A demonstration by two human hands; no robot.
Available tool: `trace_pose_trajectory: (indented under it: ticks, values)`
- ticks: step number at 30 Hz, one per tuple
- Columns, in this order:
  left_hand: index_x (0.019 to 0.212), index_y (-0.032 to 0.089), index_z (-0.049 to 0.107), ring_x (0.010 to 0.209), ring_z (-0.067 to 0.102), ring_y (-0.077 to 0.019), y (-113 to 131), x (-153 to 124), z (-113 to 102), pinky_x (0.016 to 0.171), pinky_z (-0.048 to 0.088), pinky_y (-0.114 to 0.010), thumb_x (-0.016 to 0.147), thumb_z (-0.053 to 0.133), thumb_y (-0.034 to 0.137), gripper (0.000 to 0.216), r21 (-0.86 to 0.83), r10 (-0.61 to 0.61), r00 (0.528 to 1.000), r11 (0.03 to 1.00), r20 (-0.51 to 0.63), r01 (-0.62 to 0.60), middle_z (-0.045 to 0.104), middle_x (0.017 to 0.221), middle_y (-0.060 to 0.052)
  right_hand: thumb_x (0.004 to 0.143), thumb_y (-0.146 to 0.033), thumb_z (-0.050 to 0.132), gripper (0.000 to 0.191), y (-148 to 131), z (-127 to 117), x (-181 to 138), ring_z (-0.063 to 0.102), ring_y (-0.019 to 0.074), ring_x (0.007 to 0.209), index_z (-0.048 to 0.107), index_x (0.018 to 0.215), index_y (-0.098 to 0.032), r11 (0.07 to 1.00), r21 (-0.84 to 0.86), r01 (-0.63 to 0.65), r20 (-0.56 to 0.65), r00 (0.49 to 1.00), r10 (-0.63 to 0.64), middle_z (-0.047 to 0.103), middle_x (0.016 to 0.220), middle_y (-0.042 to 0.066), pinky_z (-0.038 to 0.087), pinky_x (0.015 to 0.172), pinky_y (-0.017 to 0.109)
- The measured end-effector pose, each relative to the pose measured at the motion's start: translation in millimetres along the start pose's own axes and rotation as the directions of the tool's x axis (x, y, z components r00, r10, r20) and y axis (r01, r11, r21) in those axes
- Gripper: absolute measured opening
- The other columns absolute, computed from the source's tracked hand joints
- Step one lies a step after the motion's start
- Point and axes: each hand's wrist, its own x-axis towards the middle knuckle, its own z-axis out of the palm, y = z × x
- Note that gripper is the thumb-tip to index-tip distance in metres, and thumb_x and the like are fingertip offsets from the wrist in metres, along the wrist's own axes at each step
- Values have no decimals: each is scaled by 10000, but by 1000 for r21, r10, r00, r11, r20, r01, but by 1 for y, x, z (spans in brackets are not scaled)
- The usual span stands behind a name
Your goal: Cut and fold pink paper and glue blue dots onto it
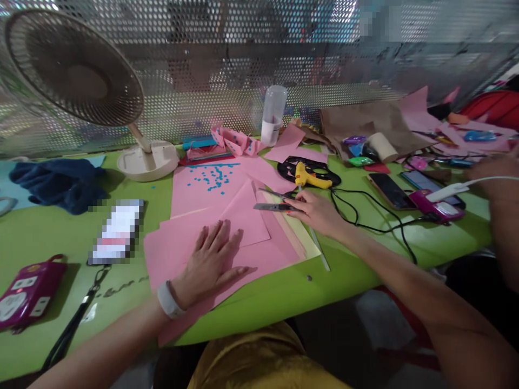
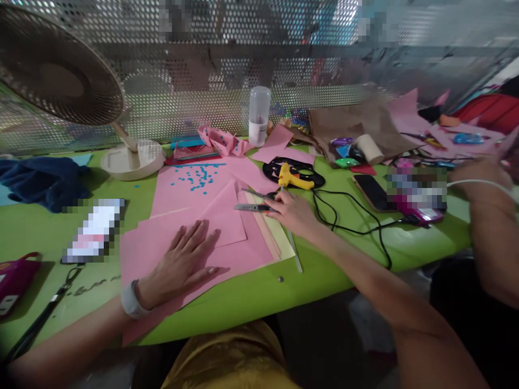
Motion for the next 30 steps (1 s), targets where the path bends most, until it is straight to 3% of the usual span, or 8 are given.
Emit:
trace_pose_trajectory:
  ticks: [8,15,30]
  values:
    - [1539,306,166,1482,117,-312,1,0,-1,1188,73,-515,905,368,658,753,7,-4,1000,1000,8,4,157,1612,-83,935,-365,530,364,1,5,-4,561,264,970,648,1245,-215,999,-40,19,-42,999,-20,591,1066,125,456,803,385]
    - [1537,350,124,1481,134,-292,2,1,-2,1194,60,-509,896,391,658,760,-3,-12,1000,1000,-12,12,179,1610,-44,938,-363,523,378,-1,-2,-13,548,284,1001,637,1255,-192,997,-83,8,3,1000,-8,595,1090,144,444,838,402]
    - [1525,298,233,1474,166,-291,2,2,-4,1193,0,-475,905,410,636,728,32,23,1000,999,12,-23,228,1595,-68,940,-364,522,378,-1,2,-16,562,261,927,646,1242,-174,997,-74,-15,-30,999,13,598,993,127,433,794,379]
